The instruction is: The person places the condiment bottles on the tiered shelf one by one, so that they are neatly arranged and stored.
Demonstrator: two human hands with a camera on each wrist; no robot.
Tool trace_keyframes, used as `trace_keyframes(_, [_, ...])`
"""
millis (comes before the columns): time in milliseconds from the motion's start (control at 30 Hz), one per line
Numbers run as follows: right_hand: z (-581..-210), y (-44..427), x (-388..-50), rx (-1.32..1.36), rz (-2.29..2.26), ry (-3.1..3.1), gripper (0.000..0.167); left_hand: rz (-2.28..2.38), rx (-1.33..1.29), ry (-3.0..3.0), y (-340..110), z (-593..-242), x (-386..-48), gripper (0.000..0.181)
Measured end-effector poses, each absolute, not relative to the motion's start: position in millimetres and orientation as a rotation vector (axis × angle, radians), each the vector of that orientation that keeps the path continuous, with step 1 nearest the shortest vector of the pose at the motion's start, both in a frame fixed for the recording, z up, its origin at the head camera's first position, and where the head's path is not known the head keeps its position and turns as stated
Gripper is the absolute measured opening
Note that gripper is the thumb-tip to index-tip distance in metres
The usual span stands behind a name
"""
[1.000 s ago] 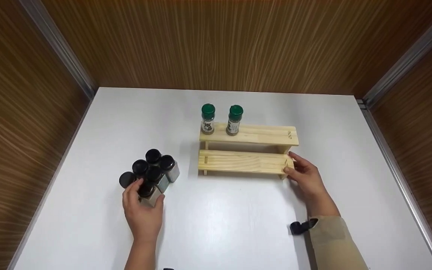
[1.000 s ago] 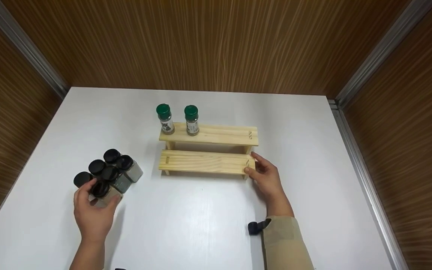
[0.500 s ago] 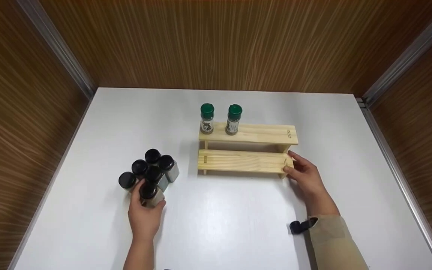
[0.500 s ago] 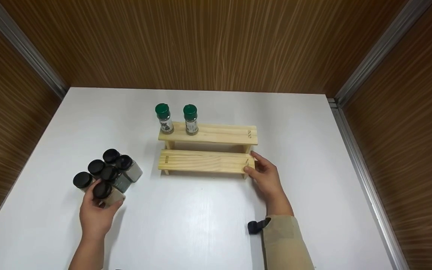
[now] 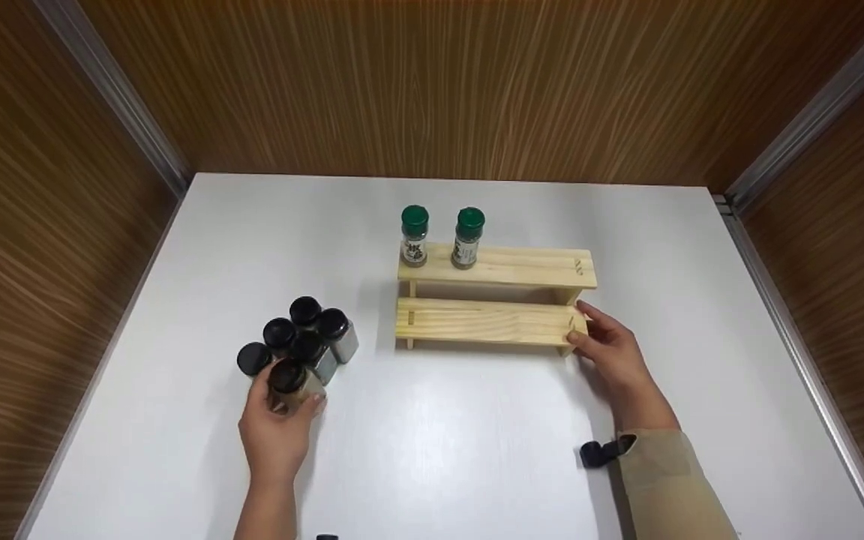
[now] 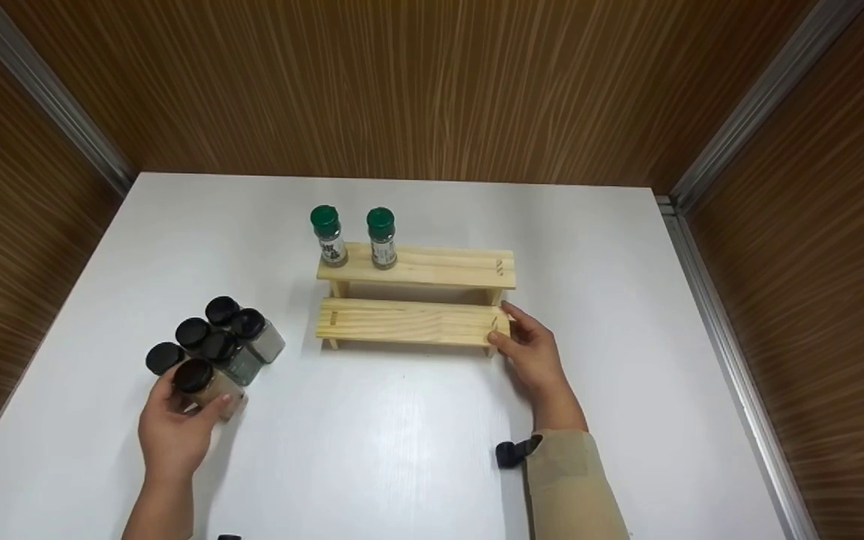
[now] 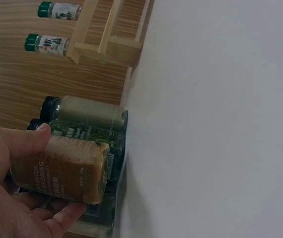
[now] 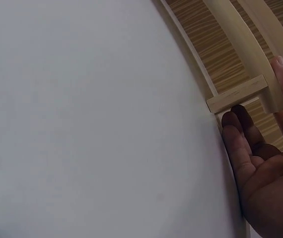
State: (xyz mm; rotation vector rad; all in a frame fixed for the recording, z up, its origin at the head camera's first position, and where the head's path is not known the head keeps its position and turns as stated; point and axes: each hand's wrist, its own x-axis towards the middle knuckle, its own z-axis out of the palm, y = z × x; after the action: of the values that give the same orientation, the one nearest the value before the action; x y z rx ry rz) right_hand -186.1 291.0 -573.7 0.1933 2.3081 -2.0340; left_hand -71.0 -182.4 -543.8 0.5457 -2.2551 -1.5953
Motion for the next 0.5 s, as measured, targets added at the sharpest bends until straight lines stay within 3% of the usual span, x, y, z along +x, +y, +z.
trace_keyframes(500, [-572.8, 288.7, -186.5, 0.214, -2.040, 2.309, 0.064, -1.527, 0.291, -2.115, -178.3, -499.5, -76.5, 0.067])
